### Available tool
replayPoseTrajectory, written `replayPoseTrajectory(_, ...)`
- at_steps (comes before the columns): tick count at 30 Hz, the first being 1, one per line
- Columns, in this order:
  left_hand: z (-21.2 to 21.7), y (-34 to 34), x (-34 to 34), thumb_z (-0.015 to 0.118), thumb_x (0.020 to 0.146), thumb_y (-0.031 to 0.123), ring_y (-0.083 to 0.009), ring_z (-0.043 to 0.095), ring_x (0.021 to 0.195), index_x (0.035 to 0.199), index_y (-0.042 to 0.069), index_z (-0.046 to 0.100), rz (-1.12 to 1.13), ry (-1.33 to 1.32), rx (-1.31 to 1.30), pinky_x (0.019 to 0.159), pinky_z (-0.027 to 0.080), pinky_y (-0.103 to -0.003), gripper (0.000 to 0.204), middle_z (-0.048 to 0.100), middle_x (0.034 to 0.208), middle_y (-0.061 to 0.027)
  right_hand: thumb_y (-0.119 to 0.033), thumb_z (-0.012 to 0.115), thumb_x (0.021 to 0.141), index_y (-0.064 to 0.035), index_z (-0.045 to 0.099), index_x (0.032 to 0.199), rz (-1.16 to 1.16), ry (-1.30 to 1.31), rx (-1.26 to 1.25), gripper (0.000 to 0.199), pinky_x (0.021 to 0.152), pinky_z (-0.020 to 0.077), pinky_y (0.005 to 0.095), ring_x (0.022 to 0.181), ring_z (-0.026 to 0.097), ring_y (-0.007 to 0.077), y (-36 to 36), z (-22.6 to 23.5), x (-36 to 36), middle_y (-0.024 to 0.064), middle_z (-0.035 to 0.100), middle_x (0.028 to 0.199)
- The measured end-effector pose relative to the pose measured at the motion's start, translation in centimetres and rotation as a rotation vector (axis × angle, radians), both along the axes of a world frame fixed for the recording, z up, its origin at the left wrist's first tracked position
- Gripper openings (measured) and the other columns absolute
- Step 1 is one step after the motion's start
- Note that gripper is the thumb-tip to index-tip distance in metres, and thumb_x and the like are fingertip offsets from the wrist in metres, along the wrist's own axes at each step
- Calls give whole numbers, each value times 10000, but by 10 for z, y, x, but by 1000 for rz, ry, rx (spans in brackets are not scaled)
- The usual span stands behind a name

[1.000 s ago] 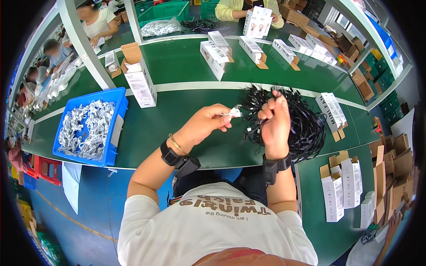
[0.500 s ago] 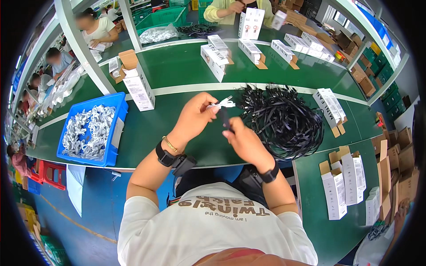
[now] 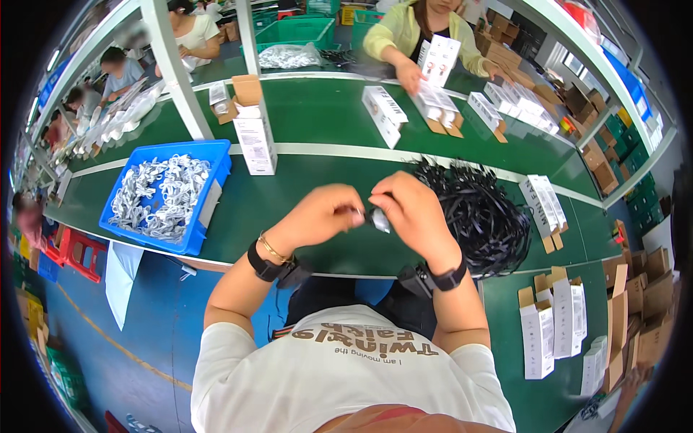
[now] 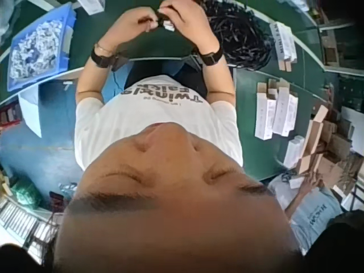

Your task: Packaging mini fans and accessories into boxes on an assembly line.

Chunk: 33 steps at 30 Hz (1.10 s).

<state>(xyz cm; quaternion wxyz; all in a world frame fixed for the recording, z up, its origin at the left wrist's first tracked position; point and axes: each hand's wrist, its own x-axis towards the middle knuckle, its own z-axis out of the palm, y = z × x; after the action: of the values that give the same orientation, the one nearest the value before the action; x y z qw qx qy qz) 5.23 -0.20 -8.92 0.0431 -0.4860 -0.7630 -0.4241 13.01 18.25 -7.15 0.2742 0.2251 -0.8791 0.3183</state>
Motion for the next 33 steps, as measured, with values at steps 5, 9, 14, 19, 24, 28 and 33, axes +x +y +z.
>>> replayPoseTrajectory(5,-1,-28,-24,659,806,23,-155,568,728,904,26,573,-168,-582,512,619,458,-259,130,552,802,-40,-134,547,924,-50,589,1054,141,-429,-924,161,731,477,264,830,573,119,-52,-24,-60,8,602,931)
replayPoseTrajectory(9,-10,-48,-61,672,764,1,-213,574,790,937,40,588,361,220,654,663,460,-312,196,584,891,-71,-187,478,971,-37,518,1205,463,-341,-1203,280,852,448,276,948,558,143,-122,-20,-92,40,595,1024)
replayPoseTrajectory(14,-10,-71,-91,704,748,38,-276,533,975,1132,36,557,619,695,411,830,434,-371,410,540,1090,-110,-195,468,973,-38,507,1220,426,-277,-900,295,900,426,316,984,554,172,-120,9,-155,67,597,1030)
replayPoseTrajectory(19,-29,-76,-126,758,717,123,-357,430,1168,1365,7,344,805,419,598,993,341,-429,778,439,1255,-189,-169,514,936,-49,554,1128,256,-48,-204,230,902,406,350,953,571,211,-127,53,-212,97,613,984)
replayPoseTrajectory(24,-53,-86,-143,785,692,134,-362,399,1228,1408,-23,203,779,165,539,1024,330,-427,935,391,1303,-238,-140,539,899,-56,571,1035,215,-108,517,163,897,373,382,903,577,267,-131,59,-225,118,621,935)
replayPoseTrajectory(28,-56,-94,-156,796,680,109,-330,393,1253,1408,-15,228,552,-149,602,1034,333,-400,932,403,1317,-225,-142,563,884,-55,569,1016,230,-104,636,158,894,365,390,882,581,281,-113,55,-217,104,626,889)
replayPoseTrajectory(33,-59,-100,-159,804,649,68,-290,436,1211,1364,11,332,263,-424,576,1021,358,-371,858,454,1281,-171,-138,605,851,-69,580,997,211,-77,212,164,874,376,387,882,571,274,-104,32,-203,75,614,849)
